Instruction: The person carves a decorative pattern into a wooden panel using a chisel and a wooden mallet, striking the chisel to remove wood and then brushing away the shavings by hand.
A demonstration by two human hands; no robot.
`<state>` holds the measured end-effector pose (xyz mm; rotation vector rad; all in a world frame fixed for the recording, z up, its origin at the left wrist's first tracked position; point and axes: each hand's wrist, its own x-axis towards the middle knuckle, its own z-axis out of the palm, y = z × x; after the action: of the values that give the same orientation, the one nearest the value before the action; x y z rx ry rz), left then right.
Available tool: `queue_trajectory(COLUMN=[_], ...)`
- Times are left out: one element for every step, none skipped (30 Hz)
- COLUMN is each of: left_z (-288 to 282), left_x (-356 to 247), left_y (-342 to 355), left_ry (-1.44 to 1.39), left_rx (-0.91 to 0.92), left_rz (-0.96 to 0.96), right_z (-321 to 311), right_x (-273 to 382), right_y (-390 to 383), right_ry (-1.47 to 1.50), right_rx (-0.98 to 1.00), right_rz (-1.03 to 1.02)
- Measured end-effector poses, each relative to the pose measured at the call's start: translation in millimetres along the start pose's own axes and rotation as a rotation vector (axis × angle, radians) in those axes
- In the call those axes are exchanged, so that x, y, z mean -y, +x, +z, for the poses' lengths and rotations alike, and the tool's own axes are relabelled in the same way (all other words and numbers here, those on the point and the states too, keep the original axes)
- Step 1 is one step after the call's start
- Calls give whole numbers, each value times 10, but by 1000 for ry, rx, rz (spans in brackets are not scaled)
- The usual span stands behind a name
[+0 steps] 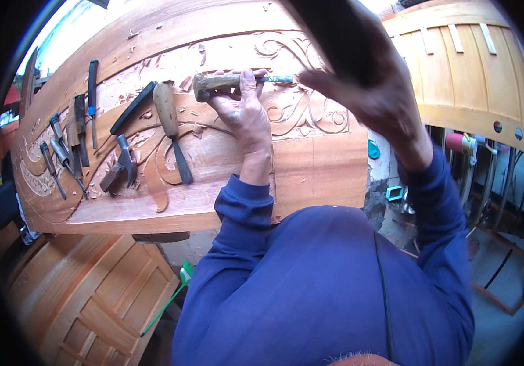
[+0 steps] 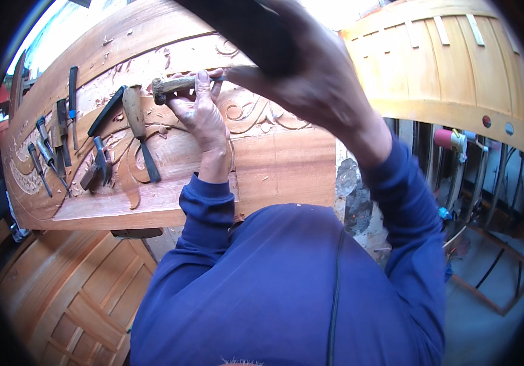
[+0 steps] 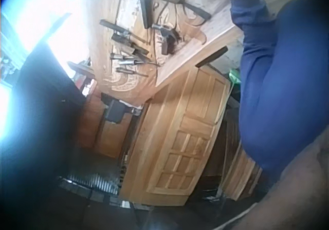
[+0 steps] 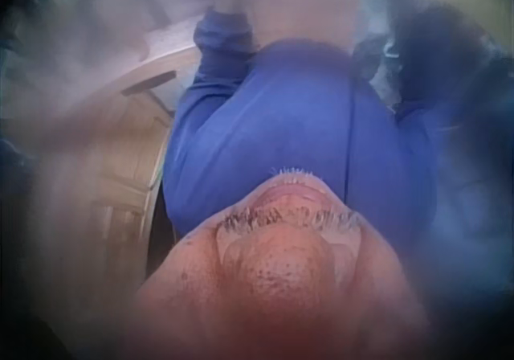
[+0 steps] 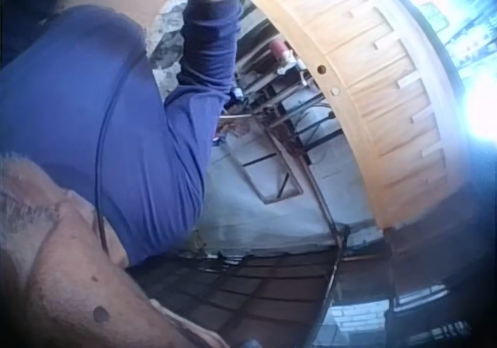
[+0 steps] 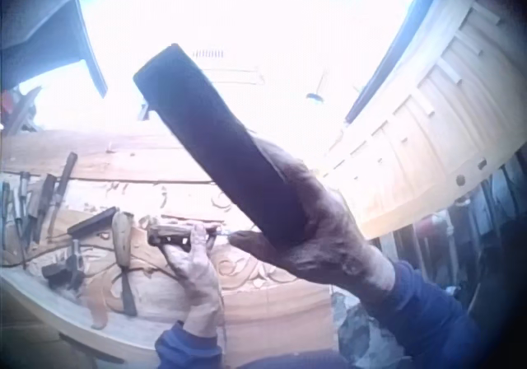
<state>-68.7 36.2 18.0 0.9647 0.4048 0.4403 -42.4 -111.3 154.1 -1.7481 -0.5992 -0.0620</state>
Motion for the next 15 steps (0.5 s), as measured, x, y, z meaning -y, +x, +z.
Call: queue_trajectory(left_z=[-13,-33,-21,-36,-42,-7,84,96,-45,-5,20,52,78,27,-20], left_x=[-3,-1,0,-6,-11,-10,13,18,-25,-7,17,48,66,49,27], left_y=[-4,-6,-9,-3,3,3,-8,-7,27,-10,-21,-23,-32,-16,0], left_ry=[3,-4,-1,-11,-17,-8,-34,-14,37,21,8,-16,-33,-24,-14], left_rx=[-28,-38,-21,-18,-19,-24,-5,-3,-41,-13,-13,-4,7,-7,-20], left_rz=[-4,11,4,5,12,5,-11,-18,-1,21,13,10,10,22,32], right_z=[115,196,244,312,537,717,541,440,606,589,586,586,580,674,767], right_x=[6,23,74,118,-264,-542,-159,250,300,397,475,453,425,212,8], right_y=[200,427,656,888,1088,1249,1331,1402,1448,1458,1454,1427,1397,1321,1243], right_ry=[228,29,-185,-349,-401,-342,-764,-1147,-1110,-1131,-1098,-1090,-1074,-923,-767], right_rx=[78,209,305,371,399,511,647,810,841,868,830,814,795,630,464], right_rz=[84,-60,-234,-421,-545,-561,-517,-544,-586,-585,-540,-514,-491,-609,-714])
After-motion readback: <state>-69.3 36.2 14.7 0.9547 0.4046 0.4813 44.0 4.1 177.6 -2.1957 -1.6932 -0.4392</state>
